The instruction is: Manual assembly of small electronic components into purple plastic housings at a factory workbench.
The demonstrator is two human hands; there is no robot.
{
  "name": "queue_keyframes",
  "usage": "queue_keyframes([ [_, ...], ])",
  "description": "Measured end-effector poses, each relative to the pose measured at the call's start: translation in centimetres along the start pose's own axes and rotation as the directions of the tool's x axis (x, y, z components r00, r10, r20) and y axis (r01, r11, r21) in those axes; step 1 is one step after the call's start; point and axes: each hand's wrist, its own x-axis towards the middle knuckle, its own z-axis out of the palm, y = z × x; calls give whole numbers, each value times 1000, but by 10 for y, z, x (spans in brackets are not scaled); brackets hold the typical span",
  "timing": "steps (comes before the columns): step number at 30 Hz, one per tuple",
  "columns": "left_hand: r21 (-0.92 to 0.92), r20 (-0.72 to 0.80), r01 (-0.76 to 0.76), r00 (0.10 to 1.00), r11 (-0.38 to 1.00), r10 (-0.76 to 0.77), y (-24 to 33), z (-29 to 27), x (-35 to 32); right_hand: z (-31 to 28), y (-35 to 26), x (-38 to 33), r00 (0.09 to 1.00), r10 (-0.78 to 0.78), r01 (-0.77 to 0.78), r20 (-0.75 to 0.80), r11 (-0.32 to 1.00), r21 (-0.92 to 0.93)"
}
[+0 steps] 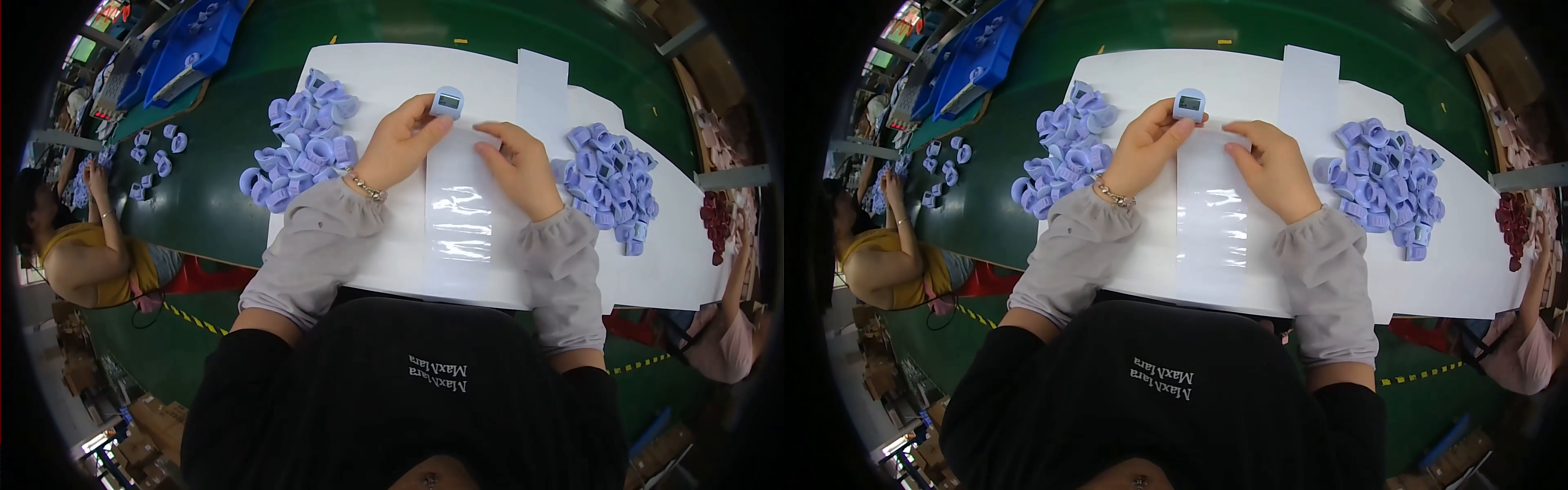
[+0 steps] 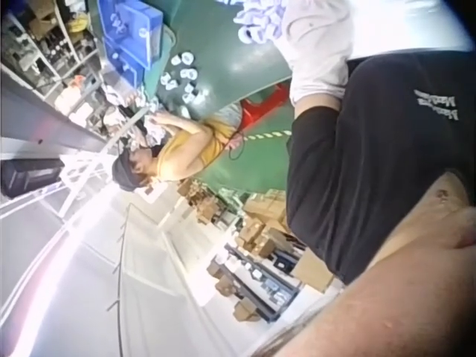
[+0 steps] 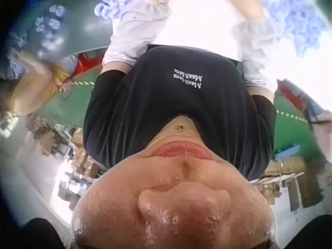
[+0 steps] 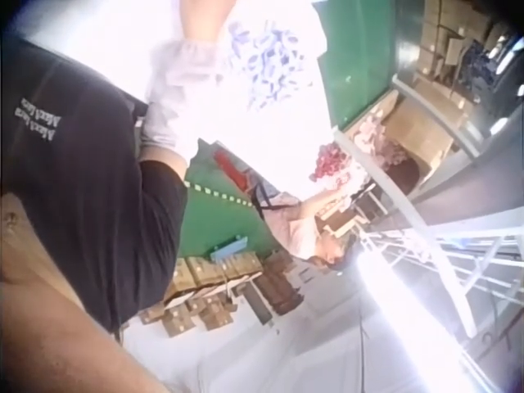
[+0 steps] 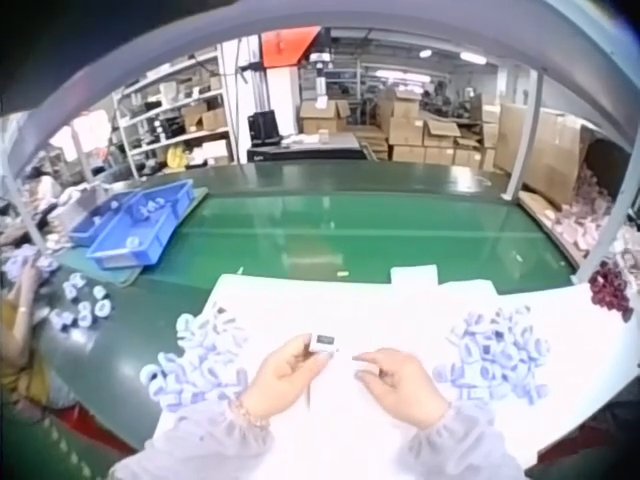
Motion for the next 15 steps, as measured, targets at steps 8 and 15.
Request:
queue_keyframes([
  [8,-146,-17,56,998,988,-59,3,4,1,16,-3,3,826,-486,325,-287,825,-462],
  [15,-168,-13,105,994,980,-108,8,4,0,26,-7,1,822,-500,318,-271,798,-512],
])
